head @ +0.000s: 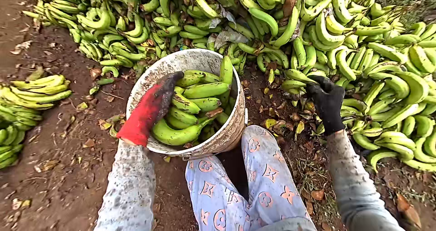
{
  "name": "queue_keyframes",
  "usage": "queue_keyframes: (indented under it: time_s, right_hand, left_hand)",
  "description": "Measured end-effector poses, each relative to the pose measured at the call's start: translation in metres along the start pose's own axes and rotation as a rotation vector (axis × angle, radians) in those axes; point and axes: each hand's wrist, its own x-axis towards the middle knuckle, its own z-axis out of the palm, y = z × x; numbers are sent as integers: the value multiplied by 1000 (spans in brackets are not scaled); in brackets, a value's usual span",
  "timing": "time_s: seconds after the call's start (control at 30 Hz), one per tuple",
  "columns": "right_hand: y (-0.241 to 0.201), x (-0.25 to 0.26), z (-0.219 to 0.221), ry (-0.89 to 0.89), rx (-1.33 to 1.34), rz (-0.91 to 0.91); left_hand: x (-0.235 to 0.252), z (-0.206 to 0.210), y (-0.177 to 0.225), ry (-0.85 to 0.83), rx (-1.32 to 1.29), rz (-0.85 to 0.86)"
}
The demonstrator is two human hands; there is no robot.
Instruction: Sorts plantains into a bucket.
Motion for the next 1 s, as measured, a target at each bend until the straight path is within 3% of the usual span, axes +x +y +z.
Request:
queue_keyframes:
  time_s: [0.07,0.17,0.23,0.3,0.37,0.47,0.57,0.63,0.7,0.77,0.87,1.0]
  right_hand:
    - [-61,12,39,65,220,-300]
    - [-156,12,101,153,380,-689]
    - [-210,-7,145,175,375,-833]
    - [-231,-40,169,-30,231,-851]
    - [-215,-64,159,-158,180,-813]
    - [-129,-39,113,-163,127,-709]
    - [18,2,38,-50,-341,-212]
    - [106,16,-24,44,-690,147]
    - [160,21,-79,110,-857,519]
    - [192,17,-112,97,-893,736]
    - [186,12,-127,16,-881,684]
    - [152,-22,-112,-21,-832,415]
  left_hand:
    - [2,-4,-9,160,-62,19]
    - [5,-10,-34,608,-462,73]
    - [-3,-20,-49,774,-616,158]
    - [-19,-15,-24,890,-729,253]
    - [-34,-4,12,896,-826,237]
    - [-37,-12,14,519,-640,198]
    - [-20,-16,4,355,-370,47]
    - [-13,-17,2,302,-282,32]
    - [-10,-19,0,307,-271,33]
    - [-12,-18,-2,346,-280,23]
    - [-13,-16,-1,449,-276,6]
    - [-10,-17,-1,487,-251,-34]
